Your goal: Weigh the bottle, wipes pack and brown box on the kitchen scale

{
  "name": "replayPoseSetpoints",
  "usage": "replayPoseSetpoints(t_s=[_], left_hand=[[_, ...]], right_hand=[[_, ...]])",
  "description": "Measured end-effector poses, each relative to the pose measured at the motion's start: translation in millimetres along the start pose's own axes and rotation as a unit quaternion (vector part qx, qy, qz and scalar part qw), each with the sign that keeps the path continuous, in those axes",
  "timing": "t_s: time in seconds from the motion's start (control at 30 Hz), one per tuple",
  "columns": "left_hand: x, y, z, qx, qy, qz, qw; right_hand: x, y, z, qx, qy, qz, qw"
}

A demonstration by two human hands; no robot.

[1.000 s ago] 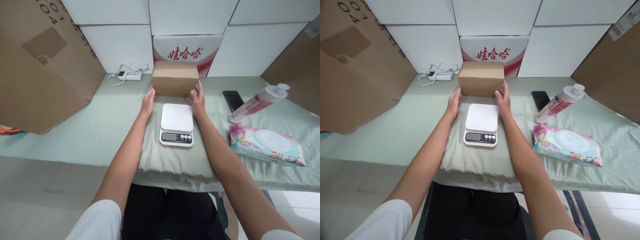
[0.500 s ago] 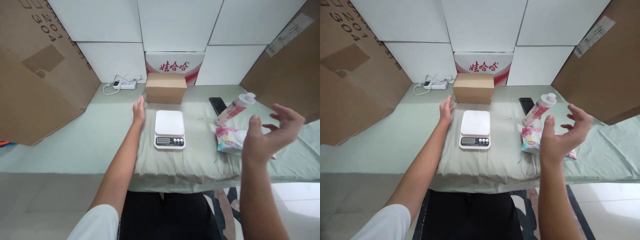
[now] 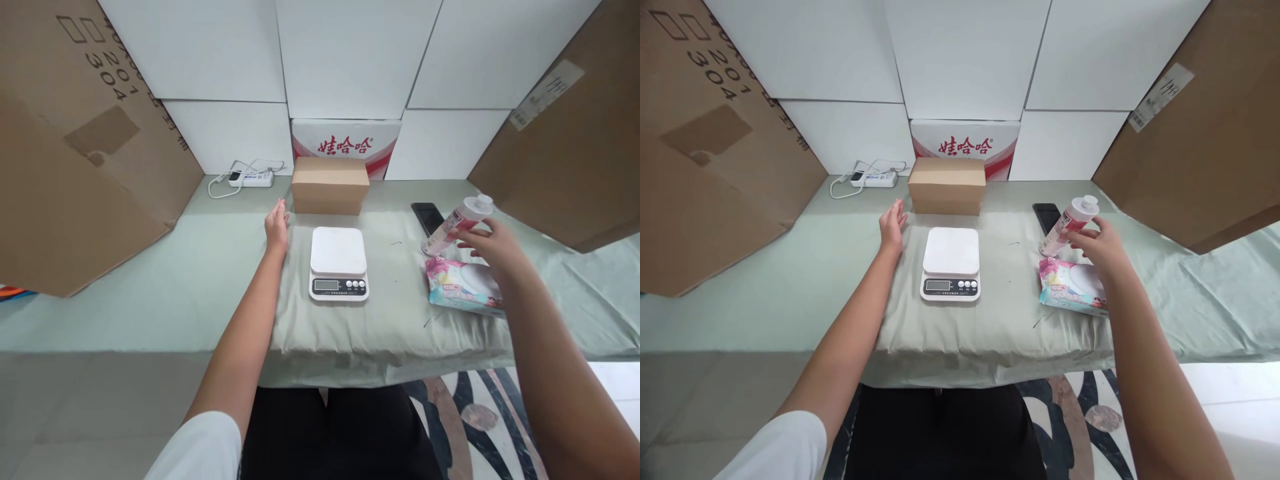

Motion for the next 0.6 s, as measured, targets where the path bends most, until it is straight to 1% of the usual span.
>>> replayPoseSetpoints(t_s=[0.1,0.17,0.23,0.33,0.4,0.47,0.53,0.6], left_hand=[[-1.3,0.1,0.1,-0.006,-0.001,0.004,1.0],[-1.3,0.1,-0.6,-0.002,0.0,-0.001,1.0],[-0.5,-0.2,-2.1,0.004,0.004,-0.006,1.0],[1.8,-1.2,-5.6,0.011,0.009,-0.01,1.0],[3.4,-1.7,-7.7,0.015,0.013,-0.011,1.0],[4.6,-1.6,-9.3,0.019,0.014,-0.014,1.0],[5.3,-1.5,-10.2,0.021,0.014,-0.015,1.0],[5.6,-1.7,-10.7,0.023,0.015,-0.013,1.0]], right_hand=[[-0.5,-10.6,8.5,-0.023,-0.025,0.055,0.998],[3.1,-14.5,17.5,-0.004,-0.003,0.044,0.999],[10.4,-19.7,30.4,-0.004,0.043,0.021,0.999],[26.8,-35.4,56.1,-0.073,0.137,-0.036,0.987],[39.3,-55.5,74.1,-0.152,0.203,-0.049,0.966],[51.2,-82.8,89.3,-0.218,0.258,-0.041,0.94],[61.2,-113.5,99.5,-0.247,0.289,-0.019,0.925],[69.6,-142.5,104.7,-0.248,0.298,0.009,0.922]])
Point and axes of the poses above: each hand's wrist, its own x-axis away from the middle knuckle, its own y-axis out of the back of the hand, z = x × y, the point moved 3 cm from there along -x, towards the middle knuckle, and after that the axes turned 1 degree about x, right-handed, at the moved point
